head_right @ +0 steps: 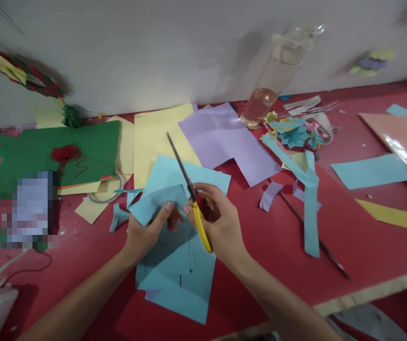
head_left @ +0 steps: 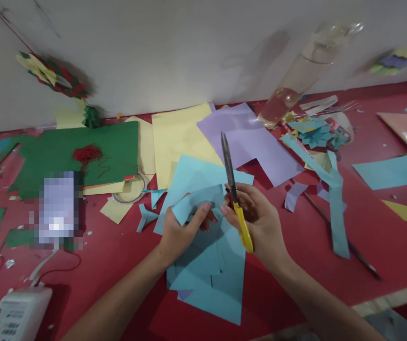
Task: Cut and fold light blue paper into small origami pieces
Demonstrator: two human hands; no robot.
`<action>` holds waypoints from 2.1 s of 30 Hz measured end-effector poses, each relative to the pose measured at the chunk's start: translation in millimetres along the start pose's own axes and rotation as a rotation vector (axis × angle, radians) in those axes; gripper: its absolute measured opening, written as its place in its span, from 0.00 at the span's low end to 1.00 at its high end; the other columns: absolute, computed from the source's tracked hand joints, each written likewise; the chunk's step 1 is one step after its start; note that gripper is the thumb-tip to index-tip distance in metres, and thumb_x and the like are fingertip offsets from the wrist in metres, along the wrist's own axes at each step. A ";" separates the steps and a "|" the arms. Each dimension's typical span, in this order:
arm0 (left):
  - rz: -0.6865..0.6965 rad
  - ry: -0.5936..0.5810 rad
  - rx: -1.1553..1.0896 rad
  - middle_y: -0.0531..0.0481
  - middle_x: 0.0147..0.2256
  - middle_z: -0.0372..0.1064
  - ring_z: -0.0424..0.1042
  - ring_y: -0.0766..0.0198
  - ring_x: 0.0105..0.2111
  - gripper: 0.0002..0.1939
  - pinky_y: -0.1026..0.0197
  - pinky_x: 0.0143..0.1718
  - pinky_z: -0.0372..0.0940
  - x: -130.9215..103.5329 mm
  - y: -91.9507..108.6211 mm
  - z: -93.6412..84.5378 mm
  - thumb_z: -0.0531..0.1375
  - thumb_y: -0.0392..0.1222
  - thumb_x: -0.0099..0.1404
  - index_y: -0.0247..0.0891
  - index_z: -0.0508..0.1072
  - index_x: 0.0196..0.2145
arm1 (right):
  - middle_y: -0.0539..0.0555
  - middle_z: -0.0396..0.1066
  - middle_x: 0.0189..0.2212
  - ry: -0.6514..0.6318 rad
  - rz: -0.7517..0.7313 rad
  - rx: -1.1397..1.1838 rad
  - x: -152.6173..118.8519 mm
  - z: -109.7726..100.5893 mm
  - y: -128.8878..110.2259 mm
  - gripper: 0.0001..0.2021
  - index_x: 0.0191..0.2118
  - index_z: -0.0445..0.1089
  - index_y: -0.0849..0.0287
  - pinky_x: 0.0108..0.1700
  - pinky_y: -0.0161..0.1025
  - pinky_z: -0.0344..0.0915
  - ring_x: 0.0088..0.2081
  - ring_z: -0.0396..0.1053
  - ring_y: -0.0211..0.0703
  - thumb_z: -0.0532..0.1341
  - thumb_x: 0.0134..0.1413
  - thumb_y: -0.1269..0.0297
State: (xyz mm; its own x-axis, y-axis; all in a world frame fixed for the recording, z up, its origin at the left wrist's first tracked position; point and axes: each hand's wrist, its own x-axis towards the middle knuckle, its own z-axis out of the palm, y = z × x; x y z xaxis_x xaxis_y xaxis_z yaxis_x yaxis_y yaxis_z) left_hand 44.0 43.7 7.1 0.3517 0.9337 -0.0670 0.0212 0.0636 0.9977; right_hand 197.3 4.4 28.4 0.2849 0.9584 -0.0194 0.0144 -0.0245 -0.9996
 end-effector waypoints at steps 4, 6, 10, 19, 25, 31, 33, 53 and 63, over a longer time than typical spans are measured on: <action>0.001 -0.078 0.006 0.51 0.22 0.70 0.69 0.68 0.22 0.20 0.65 0.27 0.66 0.3 -2.7 -3.9 0.57 0.51 0.70 0.36 0.73 0.26 | 0.46 0.70 0.28 -0.014 0.024 0.037 -0.7 -0.6 -1.1 0.18 0.45 0.69 0.51 0.27 0.35 0.71 0.26 0.69 0.36 0.71 0.48 0.62; 0.008 -0.146 0.061 0.50 0.23 0.70 0.70 0.66 0.24 0.20 0.64 0.30 0.67 0.5 -3.2 -5.8 0.56 0.52 0.70 0.36 0.74 0.27 | 0.45 0.69 0.27 -0.046 0.029 0.069 -0.9 -0.5 -1.2 0.18 0.45 0.68 0.50 0.25 0.35 0.70 0.23 0.69 0.36 0.70 0.49 0.61; 0.035 -0.247 0.197 0.50 0.23 0.71 0.72 0.64 0.28 0.23 0.62 0.37 0.68 -0.2 -2.7 -7.1 0.52 0.52 0.72 0.38 0.71 0.24 | 0.44 0.68 0.26 -0.112 0.049 0.145 -1.4 0.4 -0.8 0.18 0.45 0.67 0.50 0.23 0.33 0.68 0.22 0.67 0.34 0.70 0.49 0.60; 0.086 -0.031 -0.035 0.53 0.20 0.65 0.67 0.69 0.21 0.23 0.67 0.26 0.65 2.1 20.5 -12.7 0.52 0.49 0.73 0.37 0.68 0.21 | 0.48 0.65 0.30 -0.339 0.132 0.035 -5.3 -9.7 -5.4 0.27 0.50 0.63 0.53 0.28 0.33 0.63 0.30 0.66 0.37 0.67 0.50 0.44; 0.160 0.045 -0.074 0.54 0.20 0.67 0.67 0.71 0.21 0.22 0.67 0.25 0.64 0.5 27.5 -12.7 0.53 0.48 0.73 0.37 0.70 0.23 | 0.52 0.65 0.35 -0.481 0.075 -0.111 -20.5 -6.6 -20.8 0.34 0.54 0.61 0.52 0.34 0.38 0.62 0.33 0.63 0.42 0.57 0.51 0.32; 0.161 0.040 0.017 0.55 0.20 0.65 0.67 0.71 0.22 0.24 0.67 0.26 0.64 -2.3 30.4 -10.7 0.52 0.47 0.74 0.37 0.69 0.21 | 0.51 0.64 0.34 -0.578 0.108 -0.105 -24.6 -0.8 -22.1 0.34 0.49 0.61 0.55 0.32 0.36 0.60 0.31 0.61 0.39 0.55 0.49 0.29; 0.175 0.045 0.042 0.55 0.19 0.65 0.67 0.70 0.22 0.24 0.66 0.27 0.64 -2.2 30.1 -10.2 0.52 0.47 0.74 0.37 0.68 0.20 | 0.50 0.64 0.34 -0.569 0.114 -0.087 -24.9 -0.3 -20.4 0.36 0.49 0.60 0.56 0.32 0.36 0.60 0.31 0.61 0.38 0.54 0.48 0.28; 0.176 0.046 0.251 0.55 0.20 0.65 0.70 0.67 0.25 0.23 0.63 0.36 0.66 -7.4 29.2 -8.7 0.52 0.49 0.73 0.40 0.65 0.20 | 0.46 0.60 0.27 -0.540 0.137 -0.054 -28.4 1.3 -18.9 0.33 0.48 0.61 0.55 0.24 0.34 0.51 0.25 0.55 0.34 0.55 0.51 0.30; 0.178 0.012 0.259 0.55 0.20 0.67 0.70 0.66 0.24 0.22 0.61 0.36 0.68 -8.1 29.1 -10.5 0.52 0.50 0.73 0.41 0.68 0.23 | 0.46 0.60 0.28 -0.566 0.115 -0.003 -29.1 -3.5 -9.5 0.29 0.49 0.62 0.54 0.25 0.33 0.54 0.25 0.54 0.33 0.57 0.54 0.34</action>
State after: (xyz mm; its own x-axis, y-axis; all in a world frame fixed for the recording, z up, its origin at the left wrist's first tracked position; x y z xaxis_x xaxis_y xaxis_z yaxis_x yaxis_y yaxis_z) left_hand 31.9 41.7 36.6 0.3600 0.9264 0.1107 0.1984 -0.1919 0.9611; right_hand 192.2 -24.2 38.5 -0.2719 0.9525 -0.1372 0.0167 -0.1379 -0.9903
